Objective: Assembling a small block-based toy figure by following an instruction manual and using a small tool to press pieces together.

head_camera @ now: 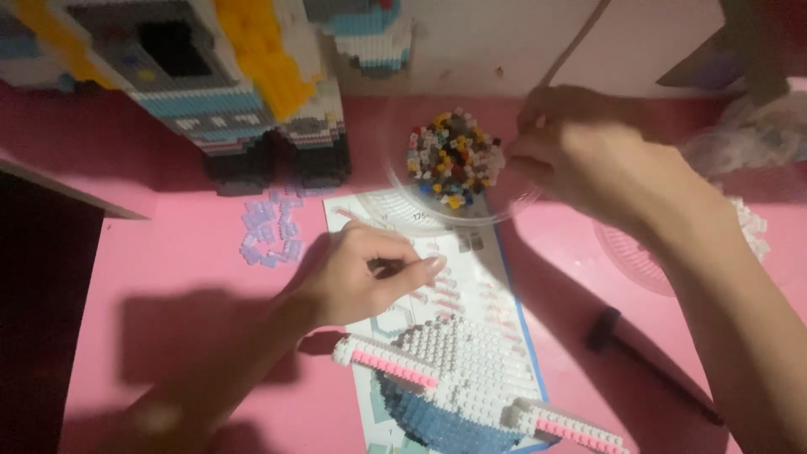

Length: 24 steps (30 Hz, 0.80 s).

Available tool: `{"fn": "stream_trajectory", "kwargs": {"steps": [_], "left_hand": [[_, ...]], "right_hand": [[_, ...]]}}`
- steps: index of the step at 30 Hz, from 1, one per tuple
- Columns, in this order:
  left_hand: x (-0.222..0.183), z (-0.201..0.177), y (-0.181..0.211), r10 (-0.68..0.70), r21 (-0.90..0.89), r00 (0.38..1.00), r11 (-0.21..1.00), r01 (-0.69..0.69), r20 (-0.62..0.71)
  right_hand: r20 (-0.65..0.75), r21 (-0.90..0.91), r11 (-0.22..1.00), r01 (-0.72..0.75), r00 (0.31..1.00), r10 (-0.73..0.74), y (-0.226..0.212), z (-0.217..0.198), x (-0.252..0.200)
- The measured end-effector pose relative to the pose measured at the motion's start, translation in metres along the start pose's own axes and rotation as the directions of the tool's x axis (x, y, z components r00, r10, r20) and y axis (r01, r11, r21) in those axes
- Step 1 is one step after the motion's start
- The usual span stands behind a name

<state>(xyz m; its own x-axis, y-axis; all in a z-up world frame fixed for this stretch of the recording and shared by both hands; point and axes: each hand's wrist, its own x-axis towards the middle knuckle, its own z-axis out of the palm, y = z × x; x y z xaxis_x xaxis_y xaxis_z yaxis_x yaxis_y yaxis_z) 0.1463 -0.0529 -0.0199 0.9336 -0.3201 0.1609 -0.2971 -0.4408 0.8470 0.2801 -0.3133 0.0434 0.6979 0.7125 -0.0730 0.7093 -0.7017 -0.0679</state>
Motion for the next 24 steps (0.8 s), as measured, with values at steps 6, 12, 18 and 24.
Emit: {"fn": "stream_trajectory", "kwargs": {"steps": [6,12,18,24], "left_hand": [[0.002,0.0,-0.002,-0.02,-0.018,1.0,1.0,0.02,0.002],[0.002,-0.005,-0.004,0.057,-0.293,0.997,0.955,-0.042,0.042],[0.01,0.008,-0.015,0.084,-0.245,0.995,0.967,-0.07,0.046],[0.012,0.002,-0.002,0.081,-0.202,0.996,0.977,-0.072,0.035]], "right_hand": [[0.109,-0.245,0.962,-0.119,0.983,0.15,-0.031,-0.012,0.028],[0.169,-0.405,0.904,-0.136,0.961,0.22,-0.002,0.025,0.035],[0.07,-0.326,0.924,-0.202,0.969,0.236,-0.009,0.016,0.034],[-0.147,0.09,0.996,-0.022,0.989,0.035,-0.011,-0.03,-0.013]]}}
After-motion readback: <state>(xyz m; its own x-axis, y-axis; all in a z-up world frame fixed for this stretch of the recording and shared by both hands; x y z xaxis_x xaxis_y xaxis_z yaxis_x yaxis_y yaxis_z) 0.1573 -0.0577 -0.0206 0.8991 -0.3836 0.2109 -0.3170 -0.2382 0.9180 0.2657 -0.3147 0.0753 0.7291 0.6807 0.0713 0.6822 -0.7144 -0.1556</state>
